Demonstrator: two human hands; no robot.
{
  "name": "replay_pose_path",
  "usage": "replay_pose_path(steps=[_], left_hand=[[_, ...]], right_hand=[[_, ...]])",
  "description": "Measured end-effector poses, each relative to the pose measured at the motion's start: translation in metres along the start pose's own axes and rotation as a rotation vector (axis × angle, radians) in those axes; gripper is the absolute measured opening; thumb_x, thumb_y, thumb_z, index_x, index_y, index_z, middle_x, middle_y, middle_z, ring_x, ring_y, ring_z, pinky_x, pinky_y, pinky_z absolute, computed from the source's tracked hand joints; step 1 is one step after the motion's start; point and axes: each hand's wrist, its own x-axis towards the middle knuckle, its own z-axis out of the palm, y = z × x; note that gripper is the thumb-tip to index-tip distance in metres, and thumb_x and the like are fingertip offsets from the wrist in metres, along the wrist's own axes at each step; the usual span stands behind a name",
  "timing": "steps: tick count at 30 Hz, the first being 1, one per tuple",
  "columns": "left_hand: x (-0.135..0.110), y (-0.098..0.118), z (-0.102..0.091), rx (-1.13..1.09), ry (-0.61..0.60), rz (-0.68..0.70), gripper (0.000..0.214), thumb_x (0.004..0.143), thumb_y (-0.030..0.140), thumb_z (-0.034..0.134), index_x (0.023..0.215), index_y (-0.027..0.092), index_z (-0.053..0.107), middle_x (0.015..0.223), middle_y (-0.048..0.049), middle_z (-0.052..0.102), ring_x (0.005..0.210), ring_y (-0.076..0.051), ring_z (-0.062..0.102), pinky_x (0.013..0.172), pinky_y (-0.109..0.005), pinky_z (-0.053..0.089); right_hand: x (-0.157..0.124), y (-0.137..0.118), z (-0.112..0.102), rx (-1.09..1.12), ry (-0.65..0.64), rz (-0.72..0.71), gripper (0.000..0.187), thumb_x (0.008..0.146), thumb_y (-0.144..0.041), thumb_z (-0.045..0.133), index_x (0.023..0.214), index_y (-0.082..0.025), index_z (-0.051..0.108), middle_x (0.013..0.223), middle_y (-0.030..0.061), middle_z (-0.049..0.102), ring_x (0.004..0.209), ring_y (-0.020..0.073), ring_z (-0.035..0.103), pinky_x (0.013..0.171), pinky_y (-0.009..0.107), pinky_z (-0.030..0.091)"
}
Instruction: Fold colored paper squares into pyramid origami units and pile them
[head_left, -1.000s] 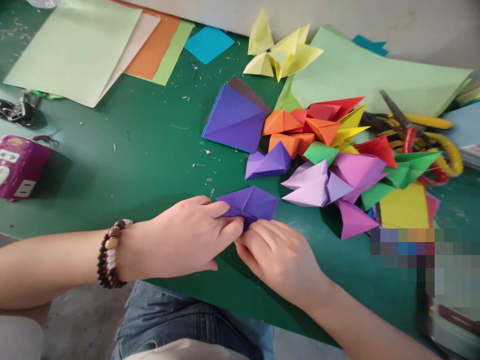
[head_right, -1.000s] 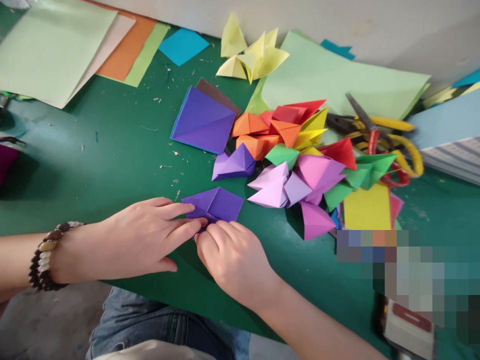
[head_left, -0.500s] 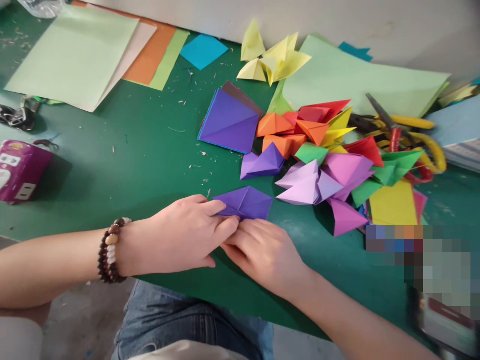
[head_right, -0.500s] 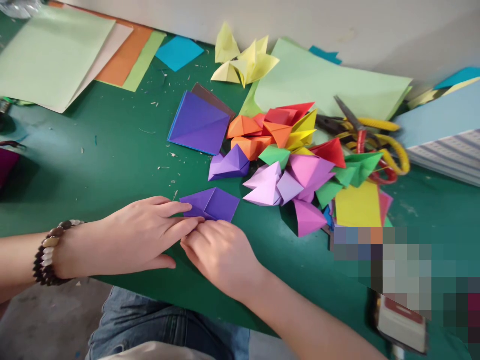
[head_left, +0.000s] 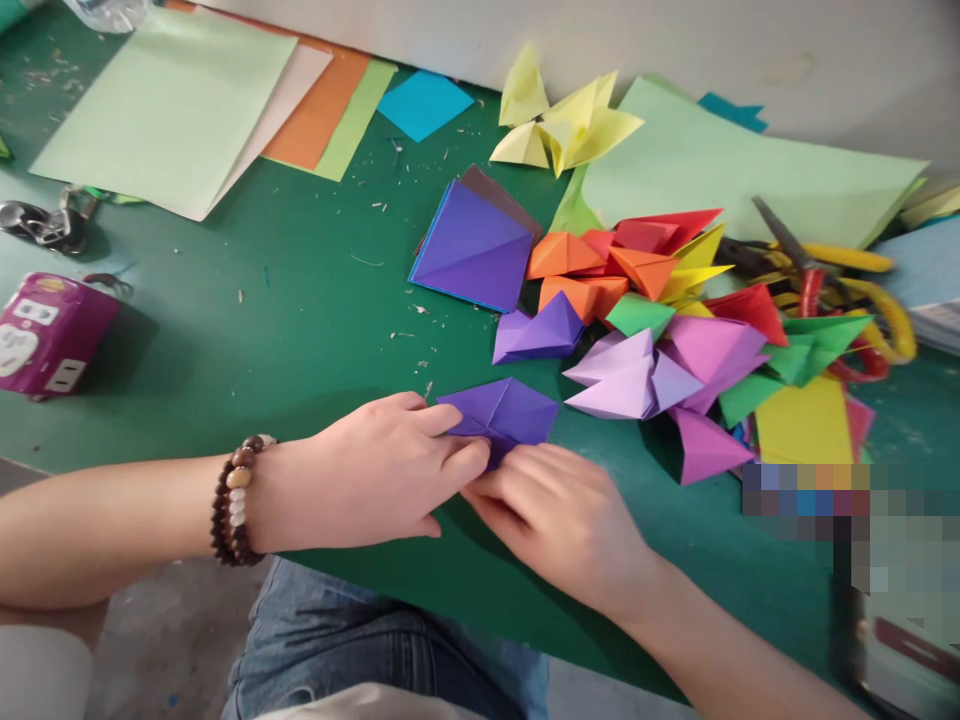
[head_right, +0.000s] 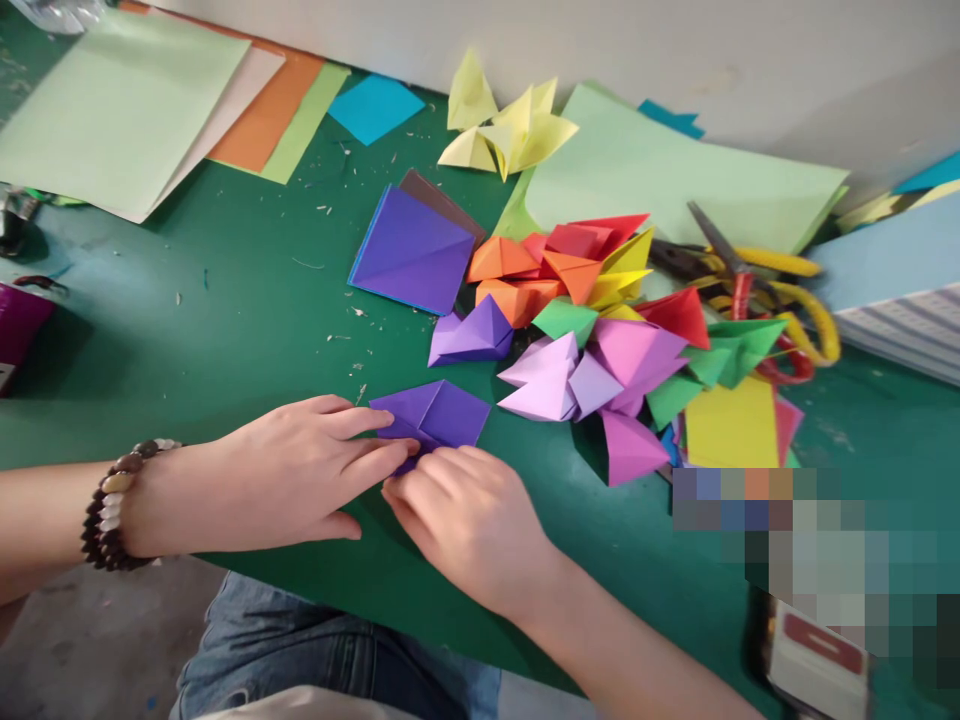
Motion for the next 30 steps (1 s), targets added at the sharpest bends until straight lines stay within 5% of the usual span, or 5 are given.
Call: replay_pose_path(steps=[3,7,15,20,30], left_hand=[[-0.001,0.004,0.0,0.027,-0.004,0.018,0.058,0.074,0.054,0.072,0.121,0.023,0.056,0.132,-0.0054,0.059,0.115,-0.023,0.054,0.089,-0.035,0.045],[-0.001,0.019,0.006,0.1,0.031,-0.01,0.058,0.075,0.059,0.069,0.117,0.021,0.063,0.132,-0.0068,0.06,0.118,-0.024,0.051,0.103,-0.039,0.039],[-0.001,0.049,0.018,0.281,0.118,-0.088,0.056,0.086,0.049,0.061,0.116,0.003,0.066,0.118,-0.0171,0.067,0.111,-0.027,0.055,0.098,-0.037,0.045],[0.0,0.046,0.018,0.334,0.15,-0.046,0.043,0.092,0.041,0.054,0.105,0.004,0.071,0.111,-0.0177,0.07,0.105,-0.027,0.058,0.093,-0.039,0.048],[0.003,0.042,0.016,0.293,0.173,-0.044,0.029,0.095,0.029,0.051,0.095,0.008,0.072,0.103,-0.0164,0.071,0.098,-0.024,0.06,0.073,-0.034,0.05]], right_hand=[[-0.006,0.009,-0.016,0.108,0.094,0.307,0.007,0.087,-0.018,0.061,0.084,-0.023,0.063,0.071,-0.0014,0.067,0.056,0.0111,0.057,0.056,0.025,0.044],[-0.011,0.017,-0.025,0.221,0.283,0.573,0.015,0.084,-0.022,0.065,0.098,-0.025,0.063,0.085,0.0012,0.071,0.064,0.0131,0.061,0.061,0.027,0.049],[-0.004,0.005,-0.014,0.308,0.062,0.569,0.007,0.084,-0.02,0.063,0.09,-0.024,0.065,0.075,-0.0023,0.071,0.053,0.0095,0.058,0.05,0.021,0.047],[-0.005,0.003,-0.005,0.398,-0.057,0.579,0.006,0.084,-0.02,0.061,0.08,-0.023,0.064,0.077,-0.0021,0.074,0.054,0.0112,0.064,0.047,0.021,0.047],[-0.005,0.007,-0.008,0.419,-0.073,0.633,0.008,0.082,-0.018,0.062,0.075,-0.023,0.062,0.082,-0.0003,0.076,0.067,0.0168,0.072,0.054,0.024,0.055]])
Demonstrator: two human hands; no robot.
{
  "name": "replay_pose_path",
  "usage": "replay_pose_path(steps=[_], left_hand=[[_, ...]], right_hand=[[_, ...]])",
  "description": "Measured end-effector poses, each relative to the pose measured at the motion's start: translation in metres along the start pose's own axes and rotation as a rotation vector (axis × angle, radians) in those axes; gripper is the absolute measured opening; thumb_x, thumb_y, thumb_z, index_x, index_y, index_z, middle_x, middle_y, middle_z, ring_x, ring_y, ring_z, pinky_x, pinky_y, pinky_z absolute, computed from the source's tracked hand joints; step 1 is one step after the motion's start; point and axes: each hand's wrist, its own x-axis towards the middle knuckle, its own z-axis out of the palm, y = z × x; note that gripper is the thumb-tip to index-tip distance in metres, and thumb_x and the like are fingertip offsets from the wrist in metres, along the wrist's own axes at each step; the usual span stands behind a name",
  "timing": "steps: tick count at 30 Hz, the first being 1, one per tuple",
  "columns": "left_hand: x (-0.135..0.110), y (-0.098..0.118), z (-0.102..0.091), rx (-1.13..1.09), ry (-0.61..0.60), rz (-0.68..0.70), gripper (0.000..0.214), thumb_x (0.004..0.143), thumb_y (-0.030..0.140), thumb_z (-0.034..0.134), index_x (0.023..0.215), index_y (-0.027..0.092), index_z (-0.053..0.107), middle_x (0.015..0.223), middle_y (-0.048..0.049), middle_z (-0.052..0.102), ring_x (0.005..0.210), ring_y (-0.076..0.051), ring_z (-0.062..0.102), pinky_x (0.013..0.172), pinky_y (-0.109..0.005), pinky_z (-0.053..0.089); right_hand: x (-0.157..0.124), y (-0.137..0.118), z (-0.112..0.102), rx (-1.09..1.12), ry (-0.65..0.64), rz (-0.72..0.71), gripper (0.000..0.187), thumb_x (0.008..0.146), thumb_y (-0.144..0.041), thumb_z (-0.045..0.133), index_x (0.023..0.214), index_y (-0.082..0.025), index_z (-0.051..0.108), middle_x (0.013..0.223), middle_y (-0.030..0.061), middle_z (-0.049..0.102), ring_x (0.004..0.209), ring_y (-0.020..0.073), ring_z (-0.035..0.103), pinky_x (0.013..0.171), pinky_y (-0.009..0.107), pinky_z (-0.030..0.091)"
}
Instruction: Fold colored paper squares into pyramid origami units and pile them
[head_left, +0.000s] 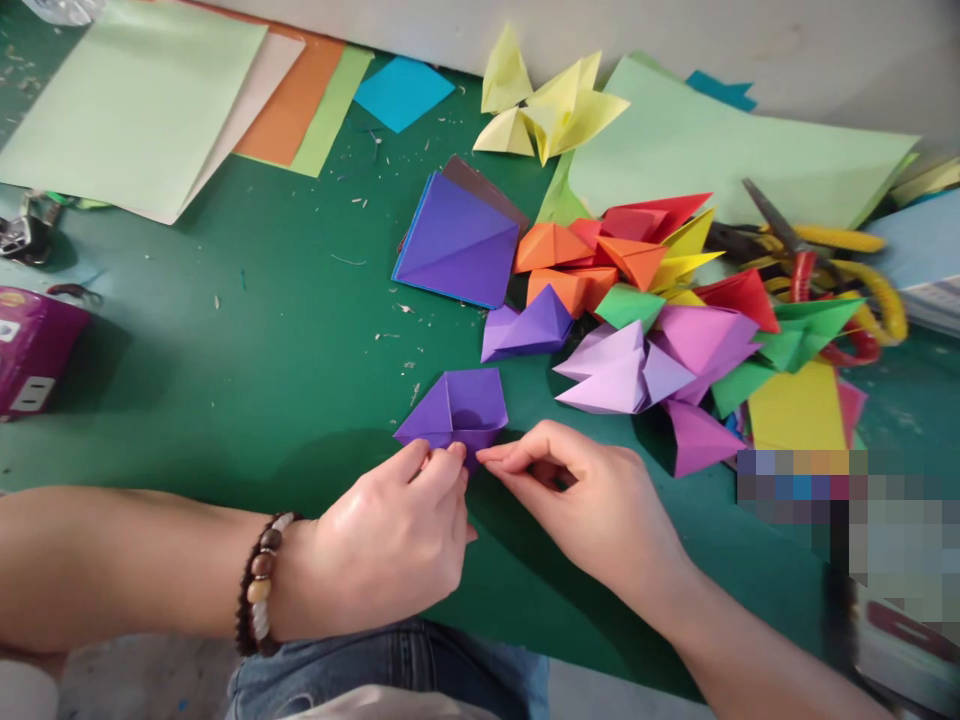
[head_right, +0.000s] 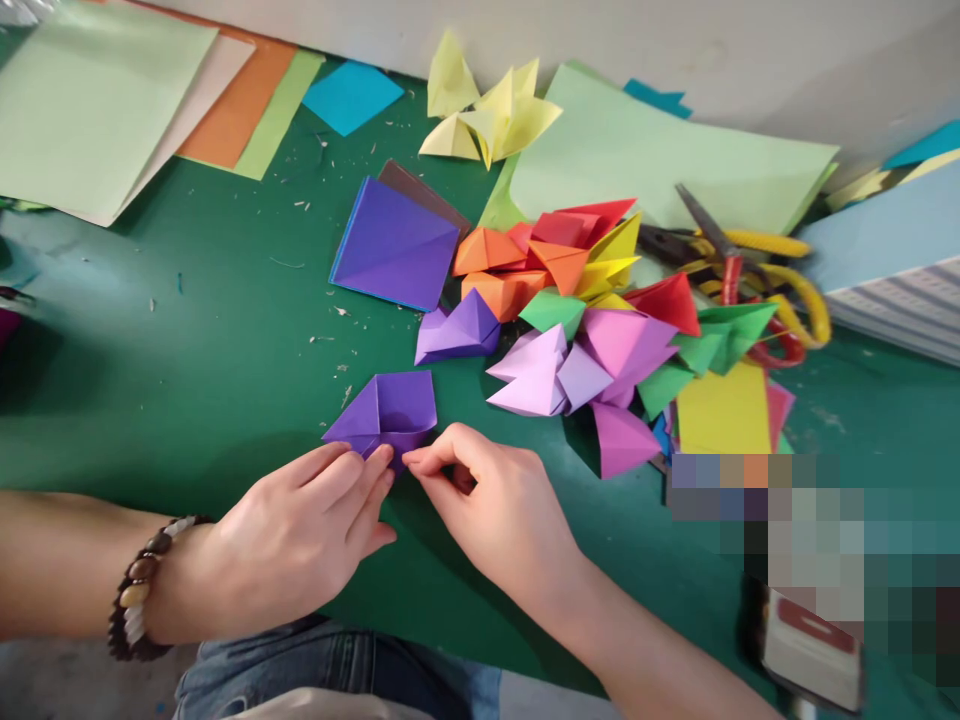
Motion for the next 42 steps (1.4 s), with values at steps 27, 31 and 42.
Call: replay_pose_path(steps=[27,31,42], left_hand=[[-0.001,-0.002,0.002,-0.017,0.027,-0.007,0.03,0.093,0.029,0.053,0.091,0.008,0.073,0.098,-0.0154,0.072,0.09,-0.023,0.06,0.067,-0.032,0.048],[-0.001,-0.002,0.001,-0.017,0.032,-0.008,0.029,0.092,0.03,0.055,0.089,0.008,0.074,0.098,-0.0141,0.073,0.089,-0.022,0.06,0.068,-0.031,0.049],[0.0,-0.007,0.004,-0.058,0.024,-0.023,0.034,0.092,0.036,0.054,0.1,0.008,0.072,0.104,-0.0132,0.072,0.087,-0.021,0.059,0.07,-0.031,0.05]], right_hand=[[0.012,0.009,-0.009,-0.057,0.152,0.068,0.012,0.082,-0.027,0.067,0.072,-0.022,0.062,0.081,0.0019,0.076,0.068,0.018,0.071,0.056,0.026,0.055],[0.012,0.01,-0.01,-0.106,0.192,0.012,0.012,0.083,-0.026,0.065,0.073,-0.021,0.061,0.081,0.0016,0.076,0.062,0.0155,0.069,0.053,0.024,0.052],[0.016,0.018,-0.002,-0.53,0.234,-0.456,0.016,0.09,-0.02,0.058,0.074,-0.019,0.058,0.071,0.001,0.062,0.062,0.0113,0.061,0.052,0.021,0.042]])
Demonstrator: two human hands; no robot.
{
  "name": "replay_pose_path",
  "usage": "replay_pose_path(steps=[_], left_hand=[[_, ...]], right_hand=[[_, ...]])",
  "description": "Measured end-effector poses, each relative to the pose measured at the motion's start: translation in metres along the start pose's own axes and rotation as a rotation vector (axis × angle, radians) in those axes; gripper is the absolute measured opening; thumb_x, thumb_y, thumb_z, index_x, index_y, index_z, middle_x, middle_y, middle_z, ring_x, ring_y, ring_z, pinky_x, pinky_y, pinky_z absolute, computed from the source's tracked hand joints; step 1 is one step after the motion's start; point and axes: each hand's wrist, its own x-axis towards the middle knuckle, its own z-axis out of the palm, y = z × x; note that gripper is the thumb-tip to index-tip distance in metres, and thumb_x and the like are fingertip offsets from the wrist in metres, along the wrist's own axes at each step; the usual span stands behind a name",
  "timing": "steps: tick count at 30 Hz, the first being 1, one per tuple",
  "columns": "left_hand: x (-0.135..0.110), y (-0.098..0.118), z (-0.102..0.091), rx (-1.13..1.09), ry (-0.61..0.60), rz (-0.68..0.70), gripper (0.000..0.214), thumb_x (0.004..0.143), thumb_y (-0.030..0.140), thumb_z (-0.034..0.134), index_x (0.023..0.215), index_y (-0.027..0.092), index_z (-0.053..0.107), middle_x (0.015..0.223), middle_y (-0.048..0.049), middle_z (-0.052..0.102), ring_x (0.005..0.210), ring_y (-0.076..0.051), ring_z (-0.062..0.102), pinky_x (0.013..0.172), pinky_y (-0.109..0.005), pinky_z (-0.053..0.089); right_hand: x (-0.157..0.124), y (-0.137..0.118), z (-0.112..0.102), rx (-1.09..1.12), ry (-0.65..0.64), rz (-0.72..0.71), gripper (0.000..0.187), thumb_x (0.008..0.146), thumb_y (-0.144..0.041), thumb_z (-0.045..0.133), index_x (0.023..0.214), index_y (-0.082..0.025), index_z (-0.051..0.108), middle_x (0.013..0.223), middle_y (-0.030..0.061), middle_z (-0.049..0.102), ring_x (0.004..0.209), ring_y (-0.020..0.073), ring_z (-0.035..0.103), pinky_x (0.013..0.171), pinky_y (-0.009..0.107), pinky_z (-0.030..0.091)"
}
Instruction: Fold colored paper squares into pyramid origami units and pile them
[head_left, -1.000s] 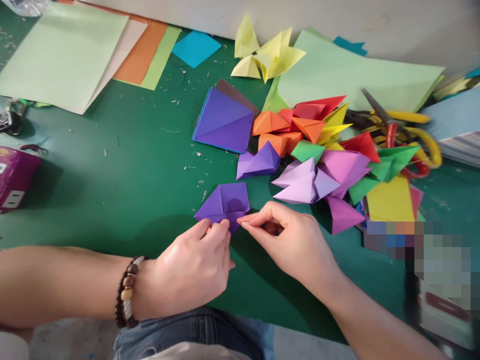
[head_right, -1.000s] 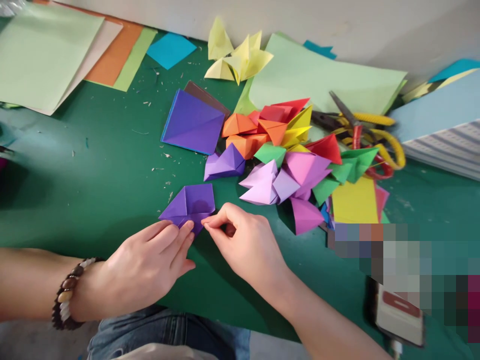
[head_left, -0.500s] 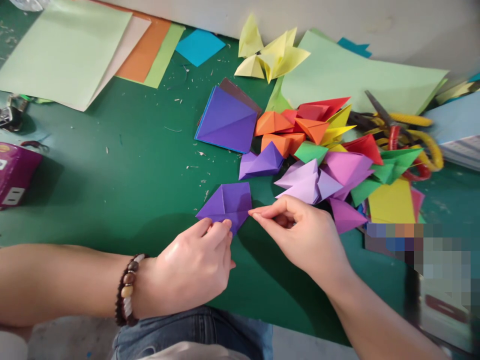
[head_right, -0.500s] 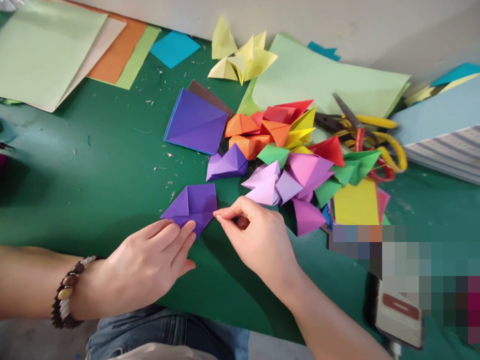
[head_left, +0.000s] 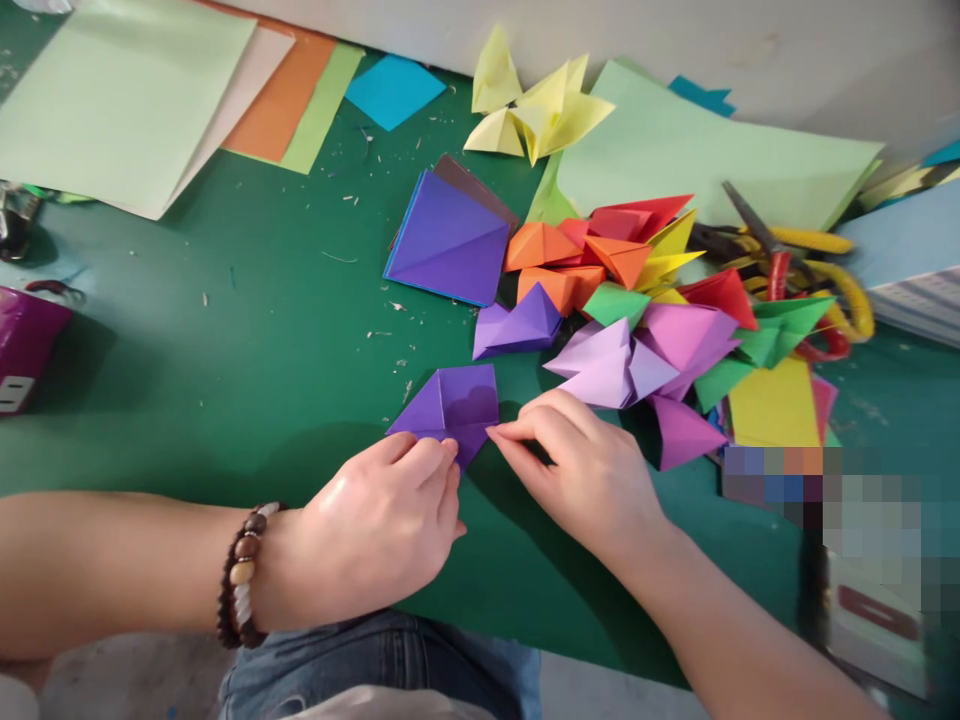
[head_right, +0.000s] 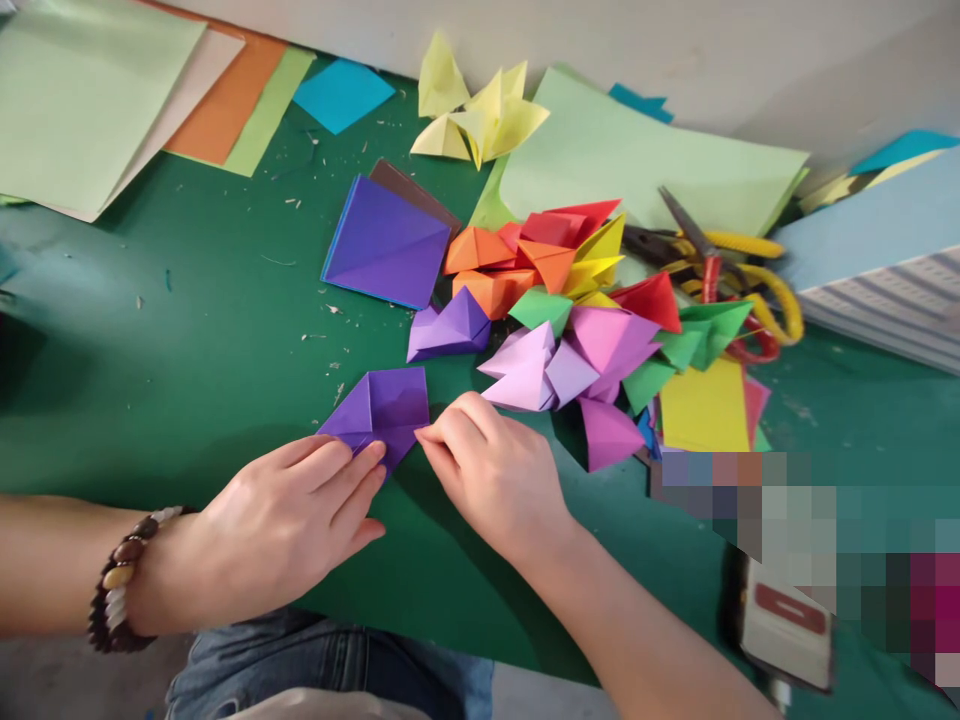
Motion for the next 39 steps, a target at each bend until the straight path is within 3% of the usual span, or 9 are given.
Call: replay_pose_path(steps=[8,15,19,24,32,39], left_hand=[[-0.001,0.001,0.0,0.002,0.009,-0.007,0.034,0.093,0.035,0.052,0.099,0.008,0.071,0.103,-0.0127,0.072,0.085,-0.021,0.059,0.071,-0.032,0.051],[0.004,-0.001,-0.003,-0.025,-0.006,-0.051,0.021,0.092,0.027,0.051,0.092,0.012,0.065,0.077,-0.0058,0.067,0.07,-0.017,0.057,0.062,-0.03,0.05],[0.004,-0.002,-0.004,-0.035,0.008,-0.061,0.015,0.089,0.025,0.055,0.087,0.013,0.062,0.072,-0.0041,0.065,0.069,-0.017,0.058,0.062,-0.03,0.051],[0.002,-0.001,-0.002,-0.041,0.019,-0.051,0.014,0.088,0.025,0.057,0.08,0.014,0.061,0.08,-0.0078,0.07,0.072,-0.018,0.06,0.063,-0.03,0.053],[-0.001,-0.001,0.0,-0.036,0.03,-0.023,0.016,0.086,0.023,0.058,0.073,0.015,0.063,0.099,-0.0115,0.073,0.076,-0.019,0.06,0.066,-0.031,0.052],[-0.001,-0.001,0.0,-0.043,0.023,-0.024,0.02,0.089,0.022,0.055,0.075,0.015,0.067,0.093,-0.0098,0.073,0.076,-0.019,0.059,0.066,-0.032,0.051]], right_hand=[[-0.002,-0.013,0.0,0.059,-0.097,-0.074,0.024,0.095,-0.023,0.051,0.074,-0.017,0.06,0.068,0.0009,0.06,0.059,0.0109,0.057,0.051,0.024,0.036],[-0.004,-0.024,0.0,0.095,-0.156,-0.125,0.032,0.095,-0.02,0.044,0.065,-0.019,0.055,0.062,-0.0004,0.054,0.051,0.0106,0.049,0.05,0.025,0.033],[-0.004,-0.018,-0.005,0.211,-0.137,-0.061,0.025,0.095,-0.023,0.049,0.071,-0.019,0.058,0.066,-0.001,0.058,0.057,0.0097,0.054,0.054,0.022,0.038],[-0.003,-0.002,-0.006,0.054,-0.003,0.028,0.022,0.092,-0.022,0.055,0.07,-0.019,0.055,0.065,0.0,0.058,0.059,0.0099,0.056,0.05,0.021,0.037],[-0.003,-0.011,-0.002,-0.019,-0.098,-0.072,0.028,0.096,-0.023,0.047,0.07,-0.018,0.056,0.063,-0.0006,0.057,0.054,0.0092,0.054,0.049,0.024,0.033],[-0.004,-0.018,-0.002,-0.017,-0.101,-0.136,0.026,0.095,-0.018,0.049,0.07,-0.018,0.057,0.063,-0.0002,0.056,0.052,0.0096,0.051,0.049,0.026,0.031]])
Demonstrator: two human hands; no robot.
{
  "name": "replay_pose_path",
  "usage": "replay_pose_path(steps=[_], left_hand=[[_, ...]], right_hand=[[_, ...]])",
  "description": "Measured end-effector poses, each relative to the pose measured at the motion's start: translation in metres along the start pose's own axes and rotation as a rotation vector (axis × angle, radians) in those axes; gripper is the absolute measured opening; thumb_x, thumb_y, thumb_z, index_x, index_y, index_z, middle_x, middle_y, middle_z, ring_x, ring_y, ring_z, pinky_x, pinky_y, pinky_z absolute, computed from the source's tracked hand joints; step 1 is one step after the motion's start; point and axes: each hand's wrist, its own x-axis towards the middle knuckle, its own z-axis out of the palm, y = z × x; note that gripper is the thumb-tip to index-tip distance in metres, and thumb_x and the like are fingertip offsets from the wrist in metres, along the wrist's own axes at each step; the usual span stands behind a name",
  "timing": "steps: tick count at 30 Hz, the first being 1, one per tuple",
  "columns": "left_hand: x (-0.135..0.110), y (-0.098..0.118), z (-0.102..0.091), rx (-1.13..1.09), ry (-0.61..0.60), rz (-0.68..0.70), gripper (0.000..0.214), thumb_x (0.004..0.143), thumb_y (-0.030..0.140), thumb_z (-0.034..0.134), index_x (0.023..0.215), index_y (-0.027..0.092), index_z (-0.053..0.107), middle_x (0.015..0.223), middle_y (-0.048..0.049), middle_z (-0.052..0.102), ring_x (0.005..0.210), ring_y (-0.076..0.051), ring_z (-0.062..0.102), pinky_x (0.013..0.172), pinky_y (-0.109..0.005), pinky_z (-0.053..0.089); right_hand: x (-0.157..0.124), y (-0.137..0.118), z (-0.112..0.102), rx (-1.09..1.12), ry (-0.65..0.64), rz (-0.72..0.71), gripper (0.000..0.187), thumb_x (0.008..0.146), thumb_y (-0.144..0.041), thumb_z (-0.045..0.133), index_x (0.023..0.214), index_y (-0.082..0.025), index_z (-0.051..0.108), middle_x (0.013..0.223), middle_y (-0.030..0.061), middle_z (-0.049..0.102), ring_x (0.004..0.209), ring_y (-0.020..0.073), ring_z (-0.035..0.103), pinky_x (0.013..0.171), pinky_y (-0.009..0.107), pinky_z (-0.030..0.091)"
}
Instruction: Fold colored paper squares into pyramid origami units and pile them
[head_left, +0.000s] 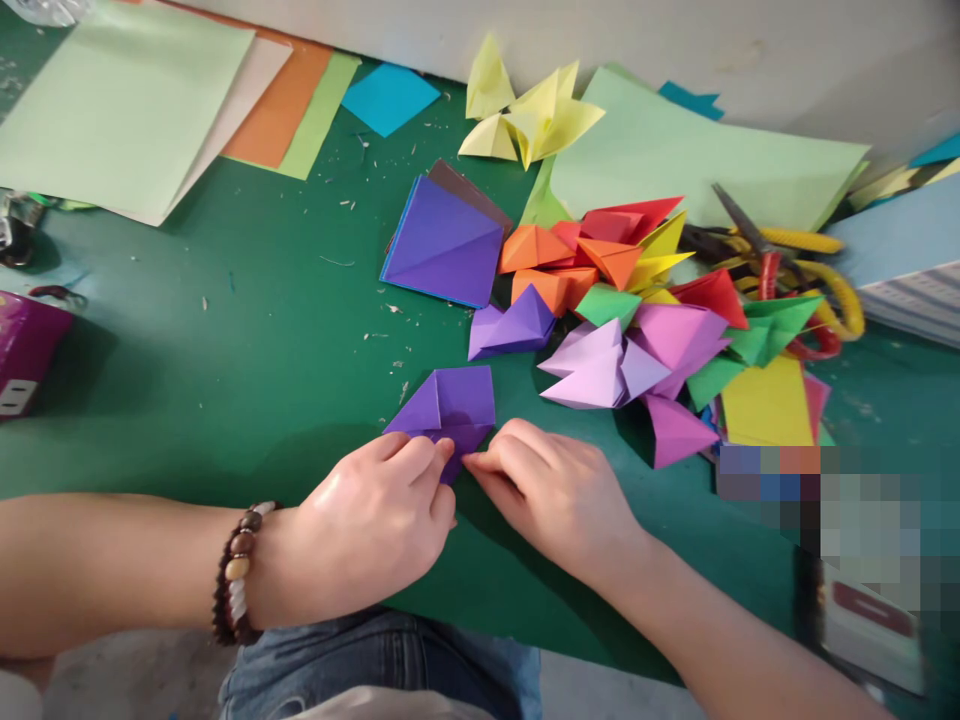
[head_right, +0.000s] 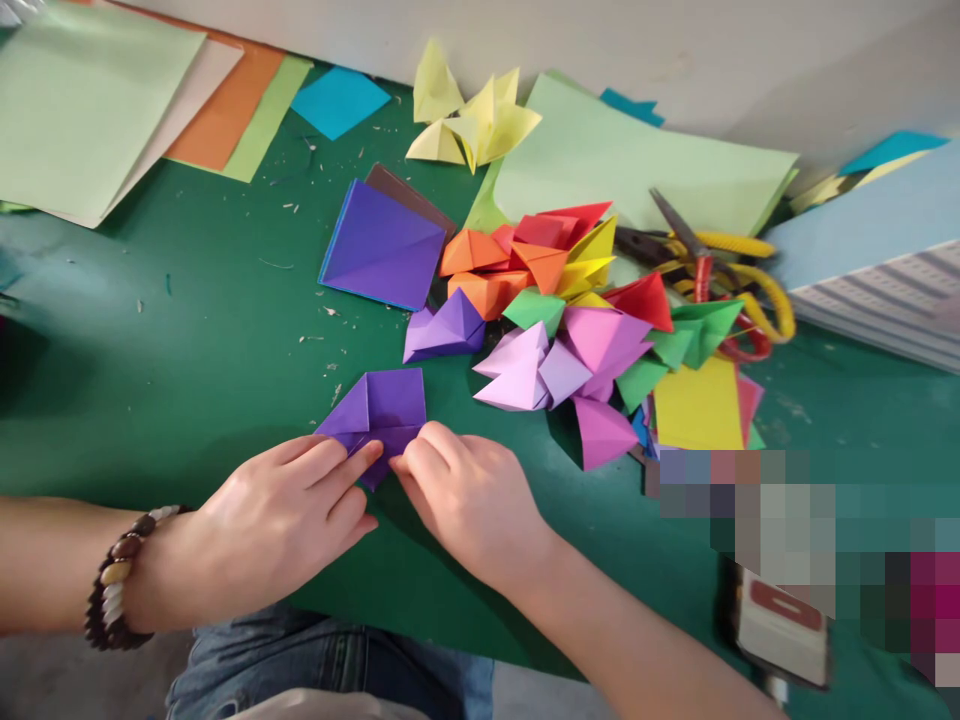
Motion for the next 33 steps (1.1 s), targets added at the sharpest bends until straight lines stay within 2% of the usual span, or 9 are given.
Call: replay_pose_path(steps=[3,7,10,12,15,18,22,27,33], left_hand=[[0.0,0.001,0.001,0.007,-0.004,0.01,0.019,0.089,0.022,0.055,0.076,0.015,0.067,0.082,-0.0082,0.072,0.074,-0.02,0.058,0.064,-0.032,0.051],[0.0,0.002,0.001,0.014,0.004,0.009,0.019,0.089,0.022,0.055,0.077,0.014,0.068,0.09,-0.0095,0.073,0.075,-0.02,0.059,0.066,-0.033,0.051],[0.0,0.001,0.0,-0.011,0.003,0.0,0.021,0.09,0.023,0.055,0.072,0.015,0.065,0.093,-0.01,0.073,0.078,-0.02,0.059,0.066,-0.032,0.051],[0.001,-0.002,0.0,-0.03,0.0,0.002,0.023,0.09,0.023,0.056,0.069,0.016,0.062,0.088,-0.0095,0.072,0.077,-0.02,0.059,0.064,-0.032,0.051],[0.003,-0.007,0.003,-0.051,0.033,0.021,0.022,0.091,0.024,0.054,0.072,0.016,0.061,0.085,-0.0086,0.069,0.077,-0.02,0.059,0.063,-0.032,0.05],[0.005,-0.012,0.008,-0.072,0.048,0.051,0.018,0.093,0.023,0.051,0.083,0.015,0.063,0.089,-0.0071,0.067,0.08,-0.019,0.059,0.066,-0.033,0.051],[0.008,-0.018,0.008,-0.072,0.034,0.062,0.017,0.094,0.016,0.048,0.096,0.013,0.065,0.09,-0.0059,0.065,0.083,-0.018,0.059,0.073,-0.032,0.052],[0.01,-0.029,0.002,-0.003,0.019,0.075,0.021,0.094,0.012,0.048,0.087,0.014,0.067,0.093,-0.0063,0.067,0.092,-0.02,0.057,0.08,-0.033,0.05],[0.01,-0.034,-0.001,0.035,-0.015,0.054,0.024,0.093,0.01,0.044,0.092,0.013,0.068,0.097,-0.0092,0.07,0.092,-0.02,0.058,0.074,-0.032,0.052]], right_hand=[[-0.001,-0.009,0.002,0.039,-0.042,-0.037,0.031,0.095,-0.016,0.045,0.065,-0.019,0.055,0.061,-0.0003,0.054,0.051,0.0106,0.049,0.049,0.027,0.032],[-0.002,-0.012,-0.003,0.226,-0.053,-0.012,0.028,0.095,-0.018,0.047,0.069,-0.02,0.057,0.064,-0.0006,0.058,0.056,0.0109,0.054,0.053,0.025,0.039],[-0.002,-0.004,-0.014,0.323,0.118,0.147,0.008,0.089,-0.018,0.061,0.082,-0.022,0.059,0.073,-0.0013,0.064,0.063,0.01,0.059,0.055,0.022,0.044],[-0.002,0.004,-0.019,0.23,0.276,0.25,0.01,0.085,-0.015,0.066,0.087,-0.022,0.059,0.077,-0.0002,0.065,0.056,0.0094,0.055,0.051,0.023,0.044],[-0.002,0.016,-0.019,0.077,0.332,0.234,0.016,0.085,-0.012,0.064,0.097,-0.022,0.06,0.08,0.0016,0.067,0.055,0.0109,0.055,0.054,0.026,0.047],[-0.001,0.023,-0.014,-0.025,0.312,0.124,0.024,0.086,-0.009,0.061,0.106,-0.023,0.059,0.084,0.0032,0.069,0.072,0.0157,0.065,0.066,0.029,0.053],[0.0,0.029,-0.013,-0.122,0.239,0.022,0.025,0.087,-0.007,0.057,0.107,-0.021,0.061,0.095,0.0066,0.071,0.086,0.0196,0.067,0.076,0.033,0.054],[-0.001,0.035,-0.017,-0.186,0.079,0.001,0.029,0.087,-0.006,0.054,0.109,-0.021,0.066,0.106,0.0073,0.071,0.093,0.0232,0.063,0.079,0.039,0.049],[-0.004,0.041,-0.021,-0.074,-0.062,-0.076,0.033,0.088,-0.006,0.052,0.112,-0.023,0.067,0.108,0.0061,0.069,0.098,0.0228,0.06,0.082,0.039,0.047]])
